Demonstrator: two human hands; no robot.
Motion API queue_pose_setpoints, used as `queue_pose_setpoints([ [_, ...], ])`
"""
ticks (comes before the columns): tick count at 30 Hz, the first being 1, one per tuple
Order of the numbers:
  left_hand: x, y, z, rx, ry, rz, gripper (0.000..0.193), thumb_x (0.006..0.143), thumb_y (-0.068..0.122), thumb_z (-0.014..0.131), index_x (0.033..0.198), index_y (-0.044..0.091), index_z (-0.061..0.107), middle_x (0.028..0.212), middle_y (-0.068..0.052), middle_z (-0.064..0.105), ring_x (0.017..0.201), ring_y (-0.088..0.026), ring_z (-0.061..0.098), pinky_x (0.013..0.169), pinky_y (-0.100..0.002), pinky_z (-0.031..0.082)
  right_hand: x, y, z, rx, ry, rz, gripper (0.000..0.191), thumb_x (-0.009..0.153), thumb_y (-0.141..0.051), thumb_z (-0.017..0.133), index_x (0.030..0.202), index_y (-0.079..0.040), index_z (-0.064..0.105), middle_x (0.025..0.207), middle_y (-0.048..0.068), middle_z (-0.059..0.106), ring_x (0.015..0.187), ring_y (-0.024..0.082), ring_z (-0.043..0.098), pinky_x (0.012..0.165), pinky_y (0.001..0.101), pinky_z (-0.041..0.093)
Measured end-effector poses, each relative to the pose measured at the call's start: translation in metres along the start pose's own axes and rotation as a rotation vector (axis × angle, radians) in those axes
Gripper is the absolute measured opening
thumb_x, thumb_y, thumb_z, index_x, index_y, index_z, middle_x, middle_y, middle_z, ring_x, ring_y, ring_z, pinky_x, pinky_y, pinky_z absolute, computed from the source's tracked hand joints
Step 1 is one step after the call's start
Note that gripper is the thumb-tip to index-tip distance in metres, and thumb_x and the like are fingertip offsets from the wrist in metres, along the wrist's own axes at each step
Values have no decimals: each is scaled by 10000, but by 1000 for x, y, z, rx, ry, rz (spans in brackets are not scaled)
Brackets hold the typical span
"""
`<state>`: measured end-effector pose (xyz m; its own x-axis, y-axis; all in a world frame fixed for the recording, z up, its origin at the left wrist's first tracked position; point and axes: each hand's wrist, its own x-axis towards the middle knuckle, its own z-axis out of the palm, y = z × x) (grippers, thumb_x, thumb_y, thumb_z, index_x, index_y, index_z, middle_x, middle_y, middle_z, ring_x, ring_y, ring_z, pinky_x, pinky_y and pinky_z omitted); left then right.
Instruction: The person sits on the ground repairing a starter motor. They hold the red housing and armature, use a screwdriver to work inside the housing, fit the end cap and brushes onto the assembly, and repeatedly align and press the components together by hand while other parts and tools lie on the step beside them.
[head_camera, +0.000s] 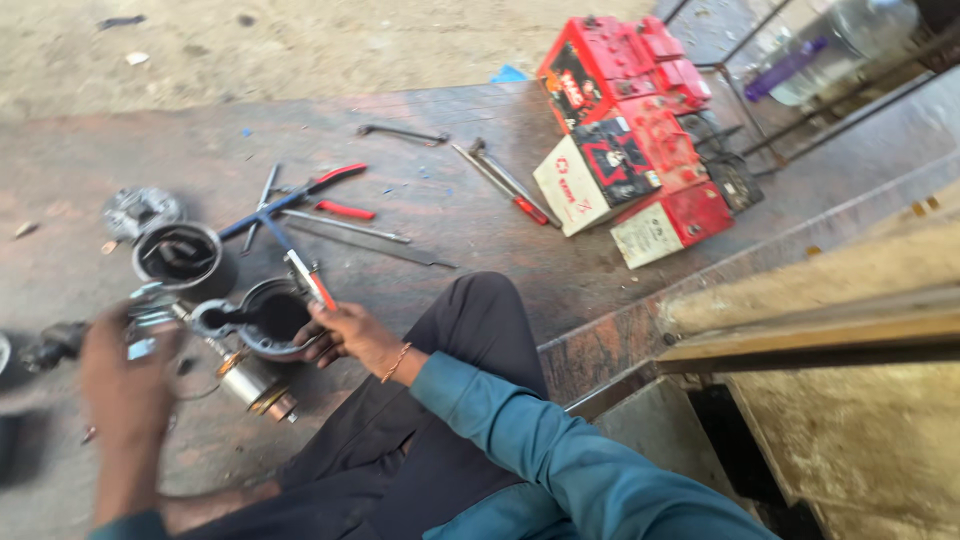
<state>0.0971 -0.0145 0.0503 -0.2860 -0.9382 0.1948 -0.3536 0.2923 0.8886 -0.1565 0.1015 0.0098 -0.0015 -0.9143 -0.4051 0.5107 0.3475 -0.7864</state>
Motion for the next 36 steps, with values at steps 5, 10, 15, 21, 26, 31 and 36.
queue_pose_setpoints([
  [5, -4, 18, -74, -1000, 11, -295, 479, 1039, 341, 593, 1433, 71, 556, 1286, -152, 611, 1128, -325, 672, 891, -491, 547, 14, 25, -17, -88, -60, -81, 393, 1083, -346, 576, 1188, 24, 658, 968, 146, 732, 780, 205, 716, 663, 338, 600],
  [10, -15, 0, -168, -1069, -19, -256, 435, 1090, 385, 520, 1425, 109, 554, 1296, -105, 623, 1128, -286, 675, 816, -458, 584, 43, 50, -38, -135, 20, 66, 580, 1070, -475, 409, 1038, 23, 704, 915, 139, 763, 740, 201, 738, 656, 343, 608],
  [15, -48, -52, -196, -140, -296, -190, 562, 959, 284, 636, 1445, 49, 480, 1449, -175, 454, 1304, -326, 561, 717, -502, 655, 15, 31, -24, -172, -82, -10, 597, 1072, -569, 454, 1100, -6, 653, 1014, 142, 739, 839, 182, 719, 716, 331, 584],
  [21, -46, -77, -152, 309, -577, -1078, 458, 1017, 458, 512, 1343, 152, 610, 1152, -143, 712, 827, -286, 705, 698, -423, 613, -7, 2, 11, -392, -133, 18, 703, 1060, -639, 414, 1107, 32, 620, 1043, 136, 717, 865, 169, 696, 749, 322, 579],
  [26, -25, -76, -125, 537, -662, -1147, 500, 1002, 538, 537, 1266, 139, 683, 1104, -148, 768, 751, -268, 726, 729, -421, 591, -10, 0, 12, -497, -127, -8, 734, 1068, -654, 381, 1074, 39, 625, 1023, 134, 720, 860, 166, 694, 757, 312, 576],
  [31, -25, -103, -122, 739, -703, -1128, 562, 964, 618, 577, 1235, 151, 734, 1113, -141, 776, 823, -275, 727, 790, -430, 574, -9, 3, 2, -472, -114, -24, 710, 1073, -625, 366, 992, 7, 678, 981, 111, 741, 826, 145, 695, 728, 276, 581],
  [36, -30, -127, -132, 864, -702, -1087, 625, 927, 697, 617, 1205, 163, 785, 1121, -133, 783, 895, -282, 728, 852, -438, 558, -10, 1, -3, -509, -8, -112, 601, 1113, -596, 425, 850, -61, 505, 742, 39, 540, 583, 102, 492, 511, 274, 442],
])
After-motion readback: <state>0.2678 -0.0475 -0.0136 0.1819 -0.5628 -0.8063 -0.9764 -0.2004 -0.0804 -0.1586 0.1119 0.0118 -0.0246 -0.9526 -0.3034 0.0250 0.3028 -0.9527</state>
